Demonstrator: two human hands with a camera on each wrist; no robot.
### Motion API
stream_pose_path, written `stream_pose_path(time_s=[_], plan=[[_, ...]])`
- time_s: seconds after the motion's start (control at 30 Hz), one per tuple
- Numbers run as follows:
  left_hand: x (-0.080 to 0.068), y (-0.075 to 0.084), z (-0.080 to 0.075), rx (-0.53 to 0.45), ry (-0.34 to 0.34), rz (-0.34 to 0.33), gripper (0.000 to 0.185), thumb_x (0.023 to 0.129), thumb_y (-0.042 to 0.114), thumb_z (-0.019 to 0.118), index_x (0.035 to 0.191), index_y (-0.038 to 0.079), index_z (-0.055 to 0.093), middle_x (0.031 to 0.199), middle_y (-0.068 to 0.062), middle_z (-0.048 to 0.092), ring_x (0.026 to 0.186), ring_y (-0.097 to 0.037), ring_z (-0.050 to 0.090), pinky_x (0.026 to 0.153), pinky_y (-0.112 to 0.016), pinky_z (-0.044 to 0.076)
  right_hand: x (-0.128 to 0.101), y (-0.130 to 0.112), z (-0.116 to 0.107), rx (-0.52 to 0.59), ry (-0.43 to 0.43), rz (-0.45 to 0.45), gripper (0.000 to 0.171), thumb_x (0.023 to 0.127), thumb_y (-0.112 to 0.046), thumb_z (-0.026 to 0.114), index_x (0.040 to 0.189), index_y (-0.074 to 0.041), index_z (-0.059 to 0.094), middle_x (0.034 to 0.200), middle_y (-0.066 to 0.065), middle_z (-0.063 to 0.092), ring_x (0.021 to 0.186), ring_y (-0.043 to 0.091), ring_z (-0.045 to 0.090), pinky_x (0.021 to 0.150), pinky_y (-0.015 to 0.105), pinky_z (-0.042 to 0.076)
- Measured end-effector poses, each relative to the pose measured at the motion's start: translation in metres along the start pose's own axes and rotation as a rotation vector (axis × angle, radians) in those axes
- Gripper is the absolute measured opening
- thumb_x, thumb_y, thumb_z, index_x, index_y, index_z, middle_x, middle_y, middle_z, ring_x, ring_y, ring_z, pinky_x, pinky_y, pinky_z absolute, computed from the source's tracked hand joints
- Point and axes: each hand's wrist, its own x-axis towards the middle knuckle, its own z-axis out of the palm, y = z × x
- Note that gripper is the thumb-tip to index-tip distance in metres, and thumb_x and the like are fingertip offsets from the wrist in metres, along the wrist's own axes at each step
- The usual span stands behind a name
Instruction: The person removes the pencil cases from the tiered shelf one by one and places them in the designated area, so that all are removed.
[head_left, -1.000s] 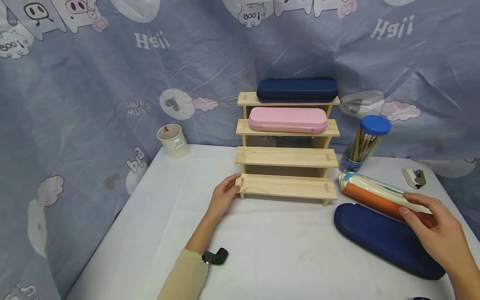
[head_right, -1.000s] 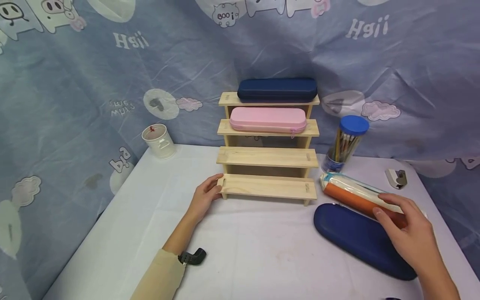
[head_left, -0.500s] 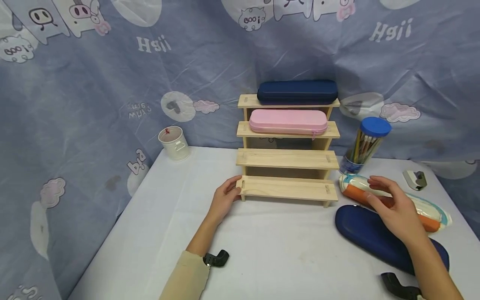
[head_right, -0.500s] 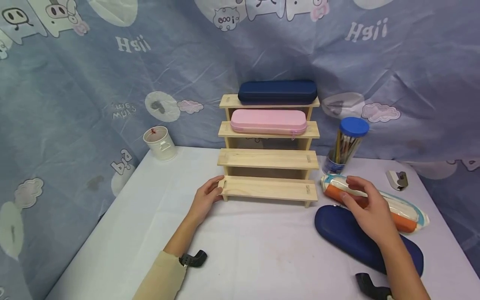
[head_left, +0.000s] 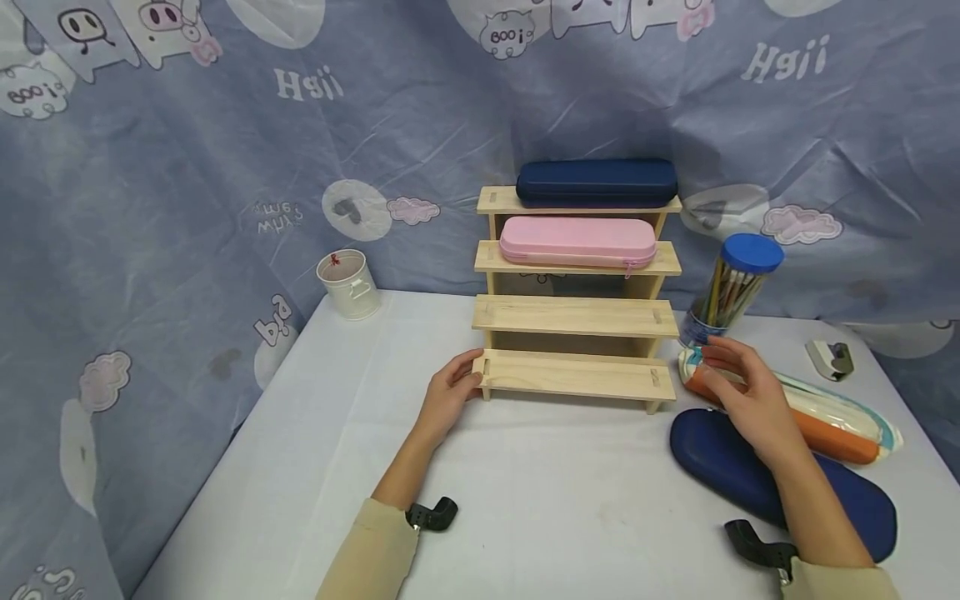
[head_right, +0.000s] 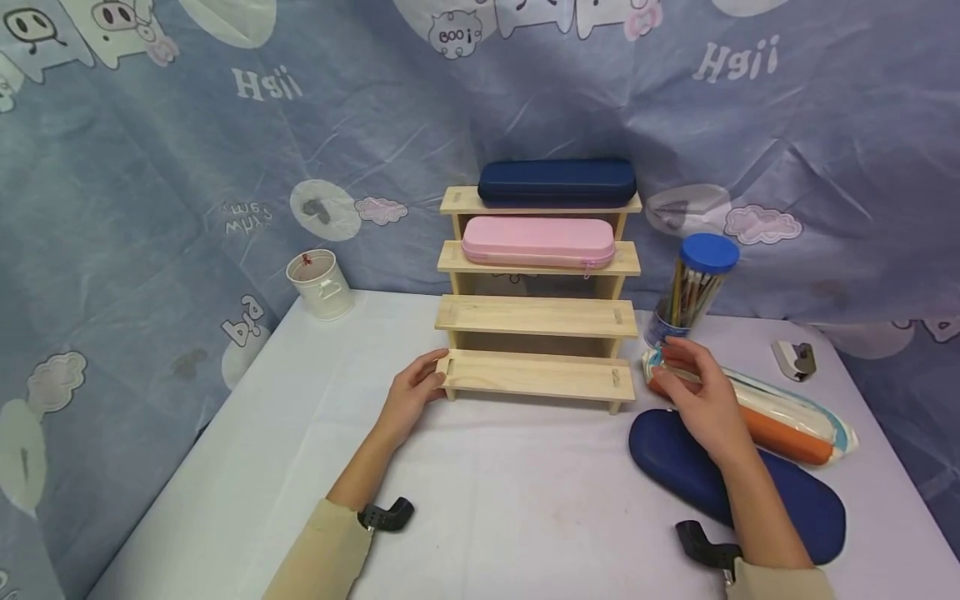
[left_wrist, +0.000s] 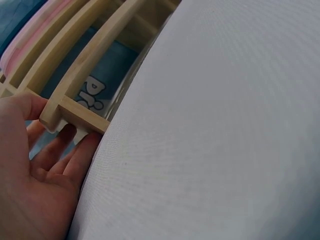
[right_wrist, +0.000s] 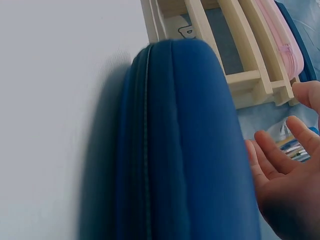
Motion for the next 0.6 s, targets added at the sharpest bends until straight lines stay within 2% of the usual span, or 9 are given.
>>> stream_pose_path(time_s=[0.17,0.3,0.47,0.6], plan=[[0.0,0.002,-0.001,0.008,0.003,0.002,0.039,0.094,0.015,0.058,0.133,0.021,0.058,0.131,-0.006,0.057,0.109,-0.022,0.061,0.082,-0.034,0.055,0.008,-0.003,0.011,0.048,0.018,0.024,0.053,0.097,-0.021,0.059,0.146,-0.014,0.04,0.131,0.018,0.05,0.113,0.014,0.049,0.081,0.005,0.038],[0.001,0.003,0.0,0.008,0.001,0.013,0.039,0.094,0.013,0.058,0.132,0.018,0.057,0.13,-0.008,0.057,0.109,-0.023,0.062,0.082,-0.035,0.056,0.015,-0.006,0.017,0.095,0.02,0.043,0.053,0.097,-0.023,0.059,0.146,-0.014,0.04,0.133,0.019,0.048,0.111,0.008,0.049,0.079,0.008,0.045],[0.003,0.001,0.001,0.005,-0.003,0.01,0.038,0.094,0.014,0.058,0.131,0.021,0.058,0.128,-0.006,0.058,0.108,-0.022,0.062,0.082,-0.035,0.055,0.019,-0.011,0.02,0.153,0.022,0.071,0.052,0.097,-0.028,0.058,0.145,-0.018,0.041,0.134,0.02,0.047,0.109,0.003,0.05,0.073,0.013,0.05],[0.001,0.0,0.0,0.011,0.005,0.0,0.038,0.094,0.016,0.058,0.131,0.024,0.058,0.128,-0.002,0.059,0.108,-0.019,0.062,0.083,-0.035,0.055,0.025,-0.011,0.026,0.173,0.031,0.126,0.053,0.097,-0.035,0.057,0.146,-0.024,0.041,0.135,0.018,0.046,0.105,0.008,0.054,0.07,0.02,0.052]])
